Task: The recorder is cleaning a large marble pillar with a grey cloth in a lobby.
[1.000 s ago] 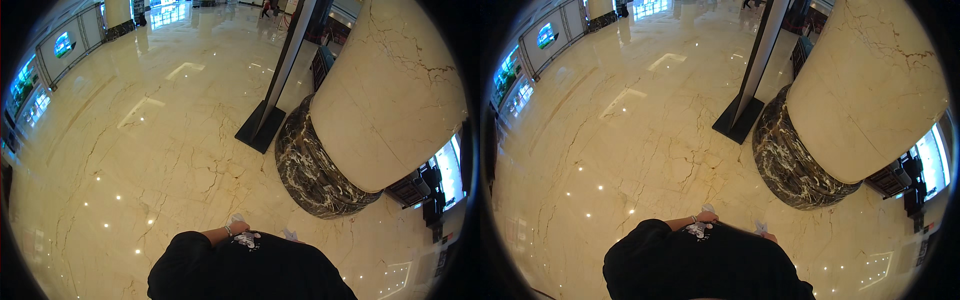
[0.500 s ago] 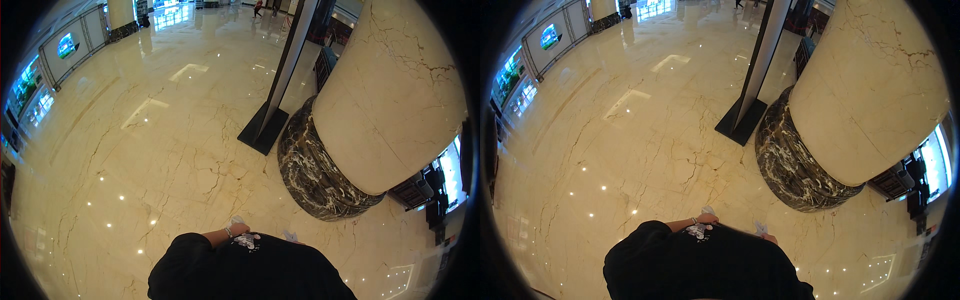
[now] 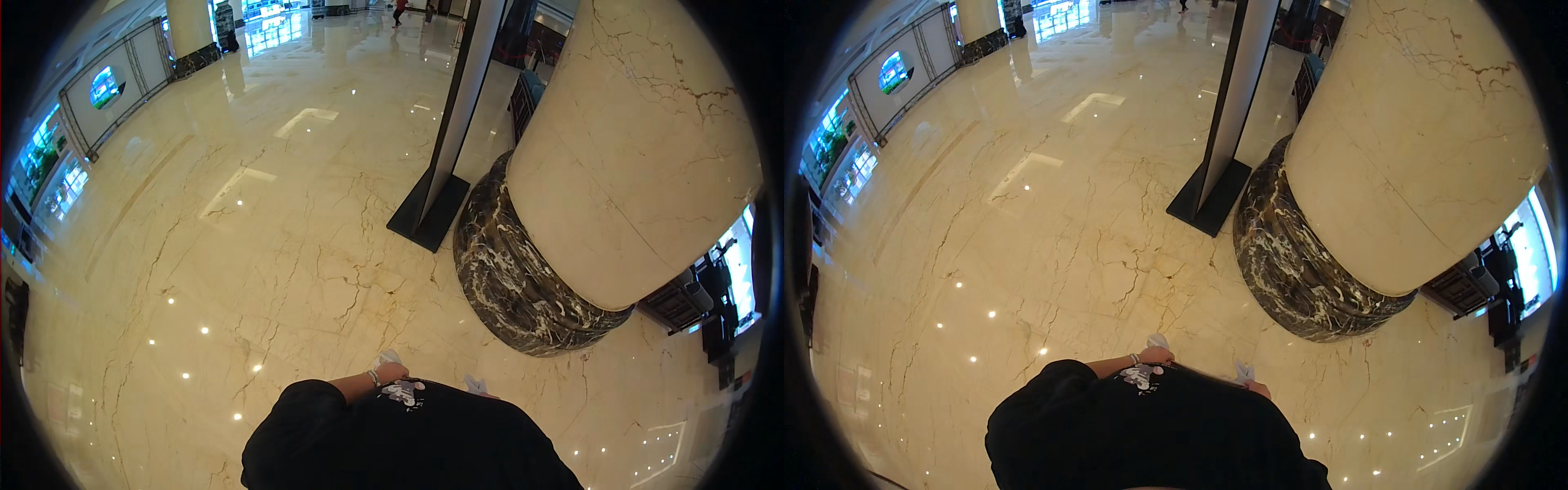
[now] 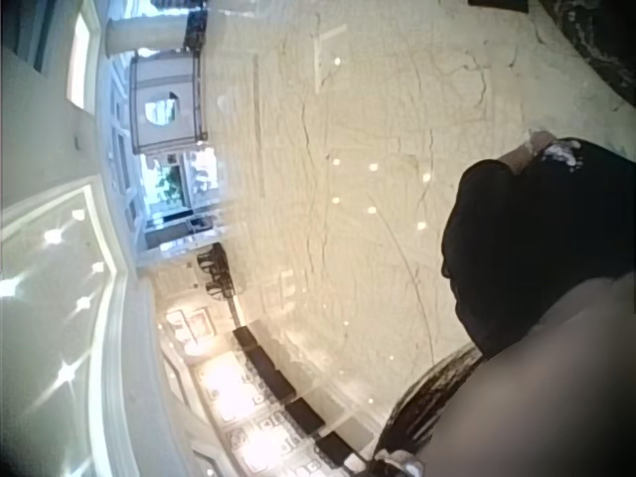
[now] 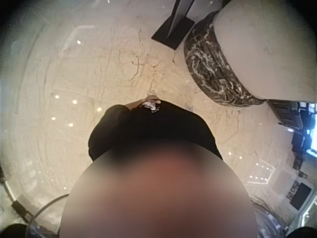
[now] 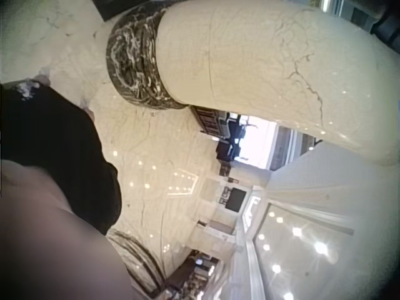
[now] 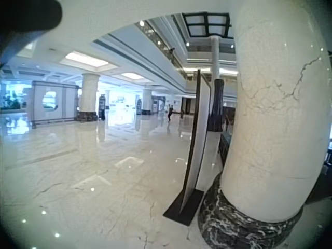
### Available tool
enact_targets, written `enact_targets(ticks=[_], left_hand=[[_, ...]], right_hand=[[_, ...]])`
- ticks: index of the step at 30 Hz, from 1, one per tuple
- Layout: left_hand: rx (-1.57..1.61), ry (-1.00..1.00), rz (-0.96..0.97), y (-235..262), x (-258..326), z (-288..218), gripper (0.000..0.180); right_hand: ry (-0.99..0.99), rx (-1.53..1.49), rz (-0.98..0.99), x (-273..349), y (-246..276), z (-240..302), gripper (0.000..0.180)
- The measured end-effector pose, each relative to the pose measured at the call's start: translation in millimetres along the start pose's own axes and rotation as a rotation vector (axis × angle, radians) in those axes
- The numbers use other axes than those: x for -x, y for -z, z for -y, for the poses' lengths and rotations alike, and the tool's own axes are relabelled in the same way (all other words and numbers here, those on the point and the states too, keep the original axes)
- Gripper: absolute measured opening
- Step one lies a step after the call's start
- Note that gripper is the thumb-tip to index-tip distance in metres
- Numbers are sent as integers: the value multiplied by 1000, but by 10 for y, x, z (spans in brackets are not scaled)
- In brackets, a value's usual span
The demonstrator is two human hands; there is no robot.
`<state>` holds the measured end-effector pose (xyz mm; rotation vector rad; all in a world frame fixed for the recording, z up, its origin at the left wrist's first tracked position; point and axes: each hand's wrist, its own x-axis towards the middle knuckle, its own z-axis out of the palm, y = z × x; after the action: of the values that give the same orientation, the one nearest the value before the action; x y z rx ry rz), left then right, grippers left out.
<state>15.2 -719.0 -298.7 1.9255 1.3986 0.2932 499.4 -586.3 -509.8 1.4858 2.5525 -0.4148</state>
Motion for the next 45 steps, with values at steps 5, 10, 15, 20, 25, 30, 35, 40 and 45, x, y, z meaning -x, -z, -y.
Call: enact_targets(ticks=[5,10,15,20,25,30,35,40,45], left_hand=[[-21,112,14,-333,158,287,24],[-59,103,35,-154,59,33,16],[2,92,63,-38,-134,-197,16],[-62,219,59,-82,-84,-230,16],[-46,198,57,63,-314,-496,16],[-93,129,44,-30,-791,-580,18],[-144,148,-30,12,-1196,-937,17],[-203,116,-16,184,-1705,-1344,19],[-221,146,-48,296,-2082,-1678,23]], right_hand=[[-137,-201,350,186,2099,1851,37],[-202,-215,350,279,2245,1780,37],[26,-19,16,-24,-117,-115,38],[-166,-228,359,110,2225,1537,37],[-128,-162,380,62,2490,1307,39],[-29,-367,197,-124,1989,447,38],[-188,-233,155,-12,2800,425,36],[-256,-318,135,44,3085,40,33],[-253,-307,73,113,3155,-297,29]])
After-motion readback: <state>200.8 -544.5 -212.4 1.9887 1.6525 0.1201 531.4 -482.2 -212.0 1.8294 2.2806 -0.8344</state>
